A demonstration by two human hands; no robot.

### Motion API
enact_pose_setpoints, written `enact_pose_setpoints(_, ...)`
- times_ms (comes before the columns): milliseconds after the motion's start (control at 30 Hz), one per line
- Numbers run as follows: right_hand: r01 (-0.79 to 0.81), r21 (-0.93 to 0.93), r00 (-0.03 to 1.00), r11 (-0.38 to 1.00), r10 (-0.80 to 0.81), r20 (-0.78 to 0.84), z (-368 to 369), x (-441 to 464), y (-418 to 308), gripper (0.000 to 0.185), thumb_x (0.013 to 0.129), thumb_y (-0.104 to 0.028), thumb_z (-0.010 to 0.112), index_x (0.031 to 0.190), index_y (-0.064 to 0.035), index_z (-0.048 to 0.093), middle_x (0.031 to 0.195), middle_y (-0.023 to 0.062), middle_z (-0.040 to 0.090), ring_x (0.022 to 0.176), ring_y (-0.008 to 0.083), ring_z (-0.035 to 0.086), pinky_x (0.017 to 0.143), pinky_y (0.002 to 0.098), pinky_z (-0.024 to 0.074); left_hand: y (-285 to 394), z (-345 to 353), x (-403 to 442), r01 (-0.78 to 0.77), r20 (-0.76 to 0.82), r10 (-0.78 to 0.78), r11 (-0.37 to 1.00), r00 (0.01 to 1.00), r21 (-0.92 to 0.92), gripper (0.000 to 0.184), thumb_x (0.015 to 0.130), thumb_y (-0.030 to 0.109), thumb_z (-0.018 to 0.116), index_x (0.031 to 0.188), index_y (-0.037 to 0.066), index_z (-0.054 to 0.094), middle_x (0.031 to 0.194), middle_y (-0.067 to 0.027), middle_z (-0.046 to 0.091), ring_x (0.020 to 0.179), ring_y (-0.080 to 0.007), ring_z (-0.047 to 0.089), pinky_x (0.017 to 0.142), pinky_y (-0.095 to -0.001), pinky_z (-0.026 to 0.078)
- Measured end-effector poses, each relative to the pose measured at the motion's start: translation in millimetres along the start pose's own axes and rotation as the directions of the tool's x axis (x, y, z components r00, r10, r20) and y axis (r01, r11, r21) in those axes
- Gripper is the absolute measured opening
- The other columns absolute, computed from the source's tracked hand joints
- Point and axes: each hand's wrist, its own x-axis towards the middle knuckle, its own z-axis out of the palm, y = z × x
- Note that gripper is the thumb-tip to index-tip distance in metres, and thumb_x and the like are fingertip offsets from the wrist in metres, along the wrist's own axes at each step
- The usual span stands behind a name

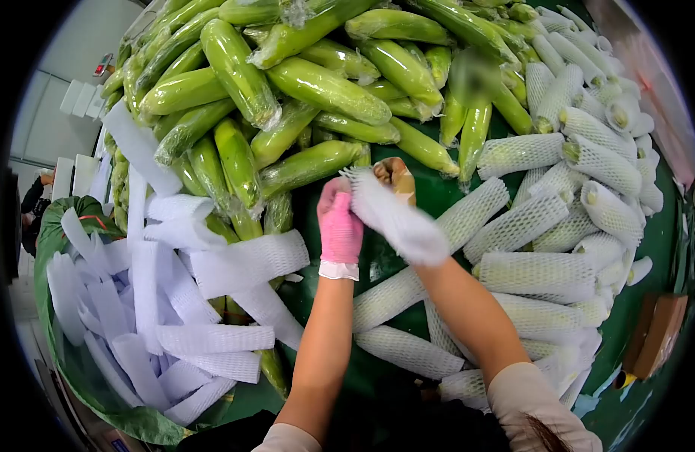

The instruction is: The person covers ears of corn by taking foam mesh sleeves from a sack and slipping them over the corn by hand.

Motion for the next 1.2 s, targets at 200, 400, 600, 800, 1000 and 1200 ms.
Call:
enact_pose_setpoints(200,-0.118,-0.414,0.993,0.902,0.113,-0.035,-55.6,41.1,12.0,0.01,0.095,-0.008,0.047,0.1,-0.0069,0.055,0.097,0.0022,0.058,0.088,0.0109,0.056,0.074,0.0208,0.0449,-54.1,-24.7,44.5,-0.148,-0.175,0.281,0.832,0.944,0.534,0.022,0.088,0.019,0.055,0.102,0.002,0.053,0.103,-0.0125,0.059,0.092,-0.0237,0.059,0.081,-0.0373,0.049)
enact_pose_setpoints(400,0.229,-0.911,0.973,0.342,-0.051,0.225,-82.5,35.0,32.3,0.02,0.091,-0.004,0.044,0.108,0.001,0.054,0.105,0.0138,0.06,0.093,0.0181,0.059,0.083,0.0293,0.0495,-52.4,-30.3,78.0,-0.134,0.178,-0.075,0.397,0.981,0.908,0.035,0.08,0.029,0.062,0.086,-0.005,0.062,0.086,-0.0246,0.065,0.084,-0.0351,0.064,0.073,-0.035,0.05)
enact_pose_setpoints(600,-0.027,-0.999,1.0,0.029,0.006,-0.026,46.2,-88.0,-100.0,0.02,0.086,-0.018,0.062,0.081,0.0013,0.058,0.069,0.0135,0.063,0.063,0.0206,0.061,0.057,0.0343,0.0469,61.4,17.4,-68.8,-0.434,0.459,-0.095,0.206,0.883,0.877,0.045,0.079,0.011,0.06,0.118,-0.004,0.045,0.086,-0.0206,0.062,0.079,-0.0311,0.061,0.073,-0.0365,0.05)
enact_pose_setpoints(800,0.182,-0.983,0.959,0.037,0.216,0.186,76.1,-90.8,-120.1,0.025,0.087,-0.021,0.064,0.074,-0.0012,0.055,0.065,0.0017,0.055,0.059,0.0086,0.047,0.053,0.0267,0.0398,100.7,13.5,-114.2,-0.324,0.311,0.116,0.519,0.943,0.791,0.044,0.082,0.012,0.06,0.12,-0.007,0.05,0.091,-0.0157,0.065,0.076,-0.0235,0.062,0.07,-0.0308,0.049)
enact_pose_setpoints(1000,0.299,-0.917,0.896,0.265,0.252,0.365,20.7,-24.3,-99.2,0.023,0.083,-0.024,0.067,0.088,-0.002,0.063,0.077,0.0071,0.064,0.072,0.0137,0.06,0.064,0.0288,0.0481,69.0,-8.3,-59.4,0.473,-0.011,-0.473,0.881,0.881,-0.008,0.028,0.089,0.006,0.056,0.113,-0.007,0.059,0.104,-0.0118,0.065,0.092,-0.0179,0.063,0.08,-0.0291,0.05)
enact_pose_setpoints(1200,-0.12,-0.439,0.991,0.89,0.081,-0.106,-73.0,-36.8,3.4,0.014,0.085,-0.011,0.066,0.088,0.0013,0.059,0.081,0.006,0.062,0.074,0.0135,0.058,0.065,0.0282,0.0471,-37.2,-28.3,-58.4,0.13,-0.358,-0.109,0.991,0.927,0.037,0.019,0.087,0.009,0.059,0.097,-0.006,0.064,0.094,-0.012,0.067,0.079,-0.0164,0.063,0.077,-0.0283,0.051)
